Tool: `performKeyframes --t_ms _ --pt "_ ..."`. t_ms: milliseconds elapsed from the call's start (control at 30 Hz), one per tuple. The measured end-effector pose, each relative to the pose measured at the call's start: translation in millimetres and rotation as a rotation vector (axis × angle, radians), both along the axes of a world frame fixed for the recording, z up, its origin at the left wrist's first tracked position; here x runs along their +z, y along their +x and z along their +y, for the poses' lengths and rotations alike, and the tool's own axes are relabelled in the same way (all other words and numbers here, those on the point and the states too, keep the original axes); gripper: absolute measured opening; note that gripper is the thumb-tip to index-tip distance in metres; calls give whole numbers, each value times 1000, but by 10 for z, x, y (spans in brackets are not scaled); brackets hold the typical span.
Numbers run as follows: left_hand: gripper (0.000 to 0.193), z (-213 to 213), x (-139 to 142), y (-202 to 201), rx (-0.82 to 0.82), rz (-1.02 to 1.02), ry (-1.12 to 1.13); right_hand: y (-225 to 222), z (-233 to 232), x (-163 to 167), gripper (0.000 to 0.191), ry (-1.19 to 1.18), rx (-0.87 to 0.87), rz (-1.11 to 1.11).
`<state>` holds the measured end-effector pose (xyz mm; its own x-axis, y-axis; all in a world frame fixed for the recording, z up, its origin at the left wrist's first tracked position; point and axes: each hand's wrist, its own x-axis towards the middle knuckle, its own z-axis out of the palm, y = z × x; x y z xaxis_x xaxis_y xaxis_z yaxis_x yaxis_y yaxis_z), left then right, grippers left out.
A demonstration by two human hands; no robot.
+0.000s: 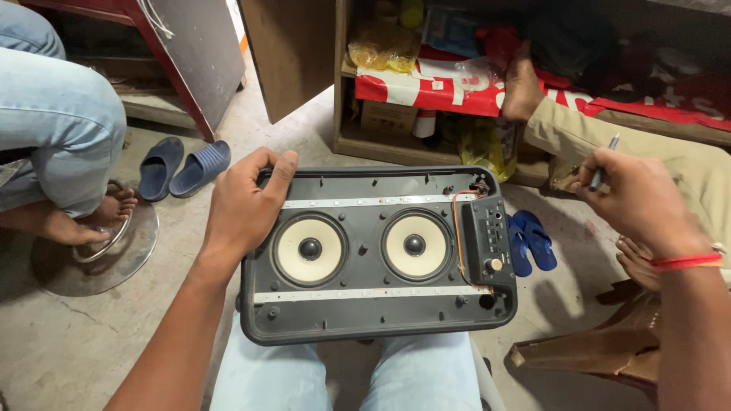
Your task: The person sits on the floor with a portable speaker on their lap. They remove the rear panel, then use a screwdriver to unscrew and detach the internal circuit board, handling the board and wires at the end.
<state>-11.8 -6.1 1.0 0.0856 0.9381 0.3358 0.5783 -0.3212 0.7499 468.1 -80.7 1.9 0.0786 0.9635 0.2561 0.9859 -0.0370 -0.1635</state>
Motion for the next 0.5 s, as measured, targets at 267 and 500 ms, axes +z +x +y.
performKeyframes --t_ms 267,500 --pt "49 0 20 2 11 15 -47 242 -8 -280 17 94 -211 -138" --pt "50 12 16 2 12 22 -51 -134 -110 -11 20 312 12 111"
